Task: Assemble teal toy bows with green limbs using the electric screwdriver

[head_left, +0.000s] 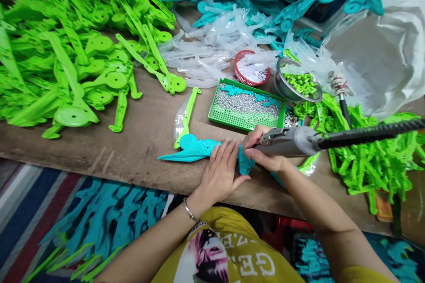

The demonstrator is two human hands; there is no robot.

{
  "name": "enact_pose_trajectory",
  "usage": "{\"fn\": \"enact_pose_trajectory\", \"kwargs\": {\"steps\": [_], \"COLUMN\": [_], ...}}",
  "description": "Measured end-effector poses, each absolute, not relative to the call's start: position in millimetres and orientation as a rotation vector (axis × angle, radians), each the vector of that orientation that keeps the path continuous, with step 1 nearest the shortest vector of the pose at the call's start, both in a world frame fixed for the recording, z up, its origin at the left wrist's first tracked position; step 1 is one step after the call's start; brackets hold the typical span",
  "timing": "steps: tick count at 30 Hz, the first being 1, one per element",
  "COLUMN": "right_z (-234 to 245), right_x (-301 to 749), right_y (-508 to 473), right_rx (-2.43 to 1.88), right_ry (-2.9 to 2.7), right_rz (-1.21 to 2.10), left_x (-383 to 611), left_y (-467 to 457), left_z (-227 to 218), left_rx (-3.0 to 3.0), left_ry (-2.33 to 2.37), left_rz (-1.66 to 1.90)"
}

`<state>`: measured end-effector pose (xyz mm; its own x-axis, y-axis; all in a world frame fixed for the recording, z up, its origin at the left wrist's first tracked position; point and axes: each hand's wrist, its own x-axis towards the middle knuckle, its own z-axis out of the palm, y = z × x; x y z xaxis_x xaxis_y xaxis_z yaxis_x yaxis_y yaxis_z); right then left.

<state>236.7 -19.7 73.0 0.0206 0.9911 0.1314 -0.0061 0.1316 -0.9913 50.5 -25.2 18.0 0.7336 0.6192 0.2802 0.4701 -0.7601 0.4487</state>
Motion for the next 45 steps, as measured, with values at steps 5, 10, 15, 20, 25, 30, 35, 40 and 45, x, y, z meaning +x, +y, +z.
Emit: {"fn": "enact_pose_trajectory", "kwargs": {"steps": [5, 10, 15, 20, 25, 30, 35, 40, 45], "right_z": [83, 62, 48, 48, 73, 108, 101, 80, 71], "right_x": [247, 256, 259, 260, 255, 238, 223, 216, 212], "right_y": [12, 42, 47, 50, 39, -16, -72, -87, -86], "right_rx": [-0.974, -1.102, -1.166, -1.175, -1.135, -1.053, -1.074, -1.082, -1.08], "right_ry": [-1.069, -0.936, -0.922, -0.997, -0.983, -0.982, -0.984, -0.965, -1.009], "right_rz": [0.739, 0.555, 0.566, 0.615, 0.568, 0.667, 0.872, 0.903, 0.949], "left_x": [51, 51, 51, 50, 49, 49, 50, 50, 50], "left_y": [-25, -25, -25, -25, -23, -24, -24, -24, -24], "left_z": [20, 20, 19, 19, 21, 21, 20, 19, 17], "left_rx": [2.586, 2.595, 2.591, 2.582, 2.556, 2.539, 2.529, 2.544, 2.57], "left_ry": [0.837, 0.851, 0.853, 0.837, 0.805, 0.808, 0.796, 0.794, 0.797], "left_rz": [0.608, 0.595, 0.598, 0.609, 0.568, 0.595, 0.587, 0.606, 0.618]}}
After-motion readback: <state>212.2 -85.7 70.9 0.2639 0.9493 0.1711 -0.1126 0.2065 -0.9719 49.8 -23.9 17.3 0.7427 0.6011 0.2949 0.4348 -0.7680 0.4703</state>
